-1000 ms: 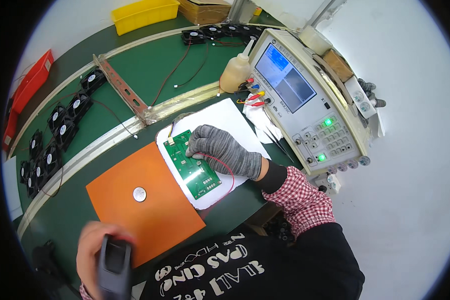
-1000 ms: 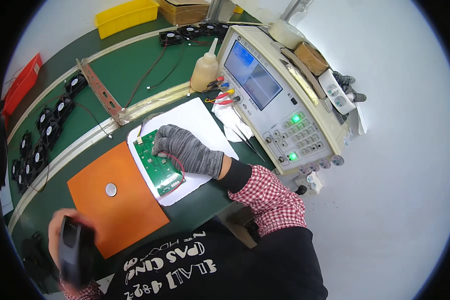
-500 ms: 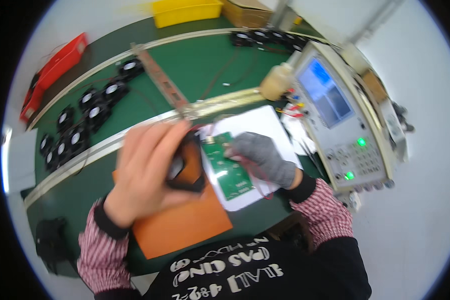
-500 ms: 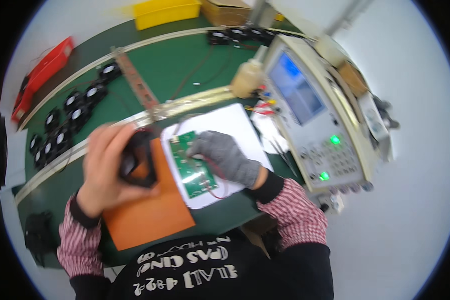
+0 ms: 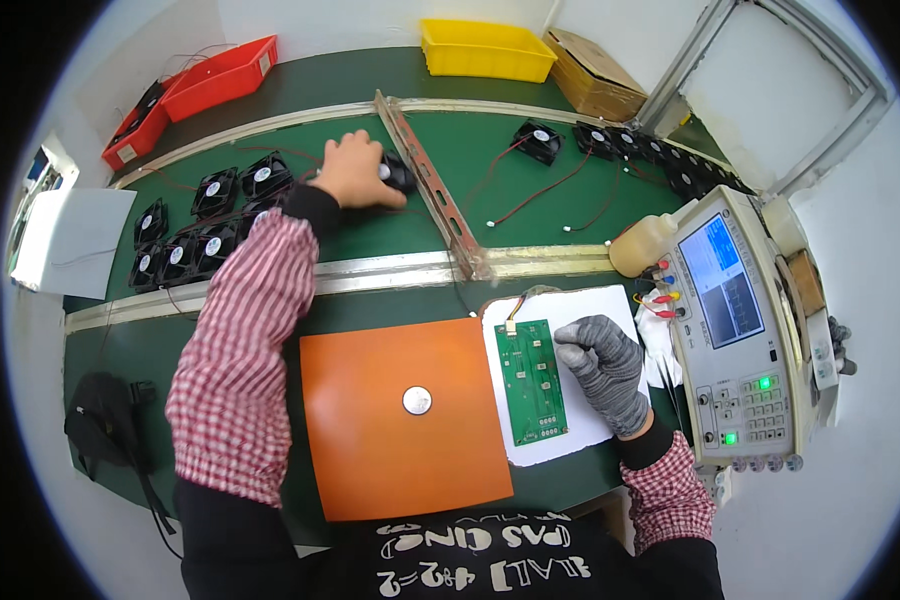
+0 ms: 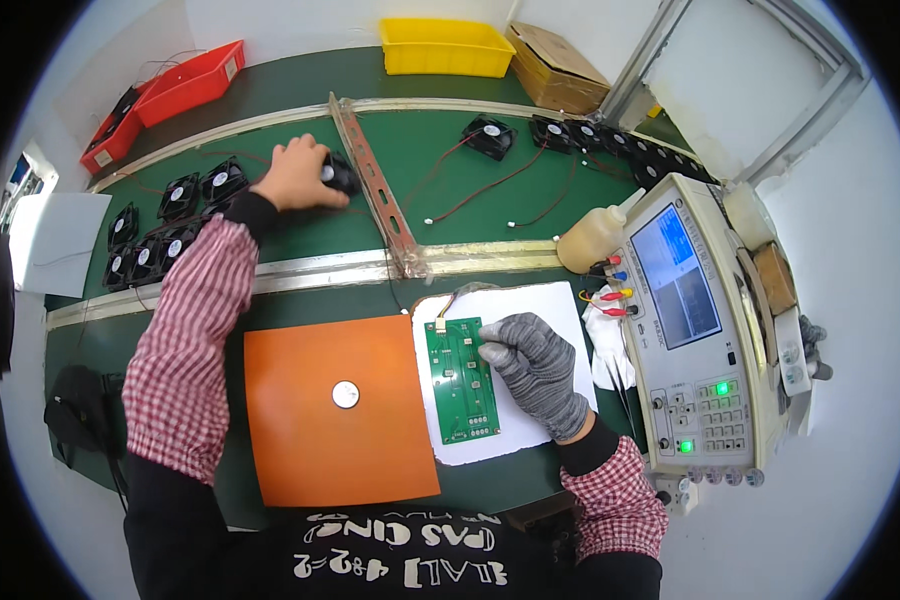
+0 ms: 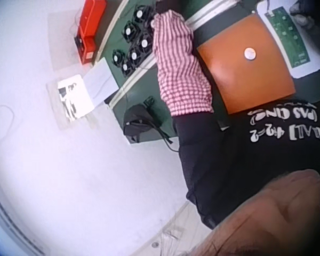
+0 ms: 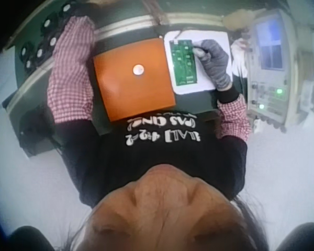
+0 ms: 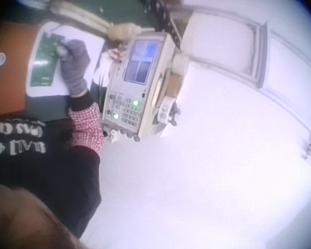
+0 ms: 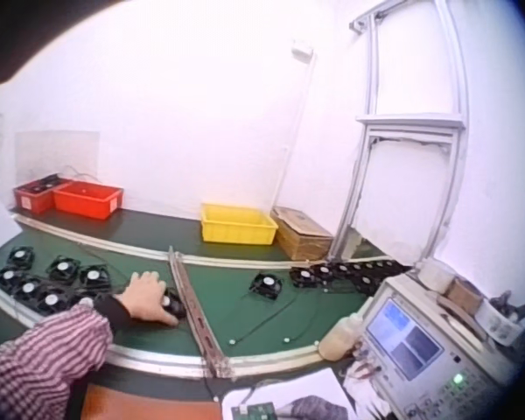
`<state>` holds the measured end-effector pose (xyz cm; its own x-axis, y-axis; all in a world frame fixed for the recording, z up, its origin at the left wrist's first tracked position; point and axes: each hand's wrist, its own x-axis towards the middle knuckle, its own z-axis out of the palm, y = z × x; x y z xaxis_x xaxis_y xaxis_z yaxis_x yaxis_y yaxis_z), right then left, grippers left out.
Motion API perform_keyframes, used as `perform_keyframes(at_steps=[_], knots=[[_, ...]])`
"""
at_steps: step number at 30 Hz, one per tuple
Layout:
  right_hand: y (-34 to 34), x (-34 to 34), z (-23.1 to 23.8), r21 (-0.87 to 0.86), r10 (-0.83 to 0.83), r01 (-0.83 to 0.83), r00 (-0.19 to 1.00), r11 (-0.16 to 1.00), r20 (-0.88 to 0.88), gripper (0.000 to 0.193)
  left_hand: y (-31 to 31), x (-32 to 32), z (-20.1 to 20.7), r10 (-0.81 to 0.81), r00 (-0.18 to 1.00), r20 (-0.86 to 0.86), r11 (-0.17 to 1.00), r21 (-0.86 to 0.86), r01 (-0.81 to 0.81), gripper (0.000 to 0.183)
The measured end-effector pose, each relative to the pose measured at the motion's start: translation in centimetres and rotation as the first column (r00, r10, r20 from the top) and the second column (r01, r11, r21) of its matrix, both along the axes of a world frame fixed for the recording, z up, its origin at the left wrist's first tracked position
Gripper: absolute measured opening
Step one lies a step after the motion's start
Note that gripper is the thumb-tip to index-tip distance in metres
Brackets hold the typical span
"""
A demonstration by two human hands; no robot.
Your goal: The person repeatedly picks up small black cooling fans from a green workbench and connects them to a green circuit board using red and black wires. After connecting each fan, the person places it back on the table. The process is repeated for multiple fans throughout the clip.
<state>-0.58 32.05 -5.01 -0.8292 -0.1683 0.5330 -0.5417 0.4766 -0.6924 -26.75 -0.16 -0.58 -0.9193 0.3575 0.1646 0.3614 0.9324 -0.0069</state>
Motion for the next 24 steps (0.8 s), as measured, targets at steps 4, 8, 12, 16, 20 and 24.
perform_keyframes(at_steps=[4, 8, 12, 16, 20, 24], knots=[[-1.3, 1.4, 2.1, -0.055, -0.124, 0.119, 0.985, 0.991, -0.119, 0.048, 4.4, 12.1, 3.4, -0.577, 0.753, -0.317, 0.67, 0.345, 0.658, 0.063], [-6.1, 3.3, 5.0, 0.084, 0.395, -0.389, 0.915, 0.917, -0.079, 0.058, 3.3, 26.6, 6.0, -0.977, 0.213, 0.024, 0.179, 0.64, 0.748, 0.04], [-6.0, 3.2, 5.7, 0.53, 0.578, -0.501, 0.815, 0.684, 0.025, 0.042, -0.3, 30.0, 6.1, -0.967, 0.097, 0.236, 0.143, 0.189, 0.972, 0.039], [-1.3, 2.3, 7.1, 0.767, 0.111, -0.05, 0.993, 0.639, -0.027, 0.024, -3.5, 24.8, 7.3, -0.485, 0.874, -0.045, 0.869, -0.14, 0.475, 0.044], [-0.4, 1.2, 4.6, 0.44, -0.021, -0.06, 0.984, 0.896, 0.177, 0.013, -4.5, 24.1, 5.6, -0.344, 0.858, -0.381, 0.938, -0.11, 0.328, 0.041], [-1.0, 0.8, 1.7, 0.003, 0.088, -0.095, 0.934, 0.996, 0.346, 0.013, -1.0, 26.8, 4.2, -0.692, 0.711, -0.124, 0.722, -0.099, 0.685, 0.033]])
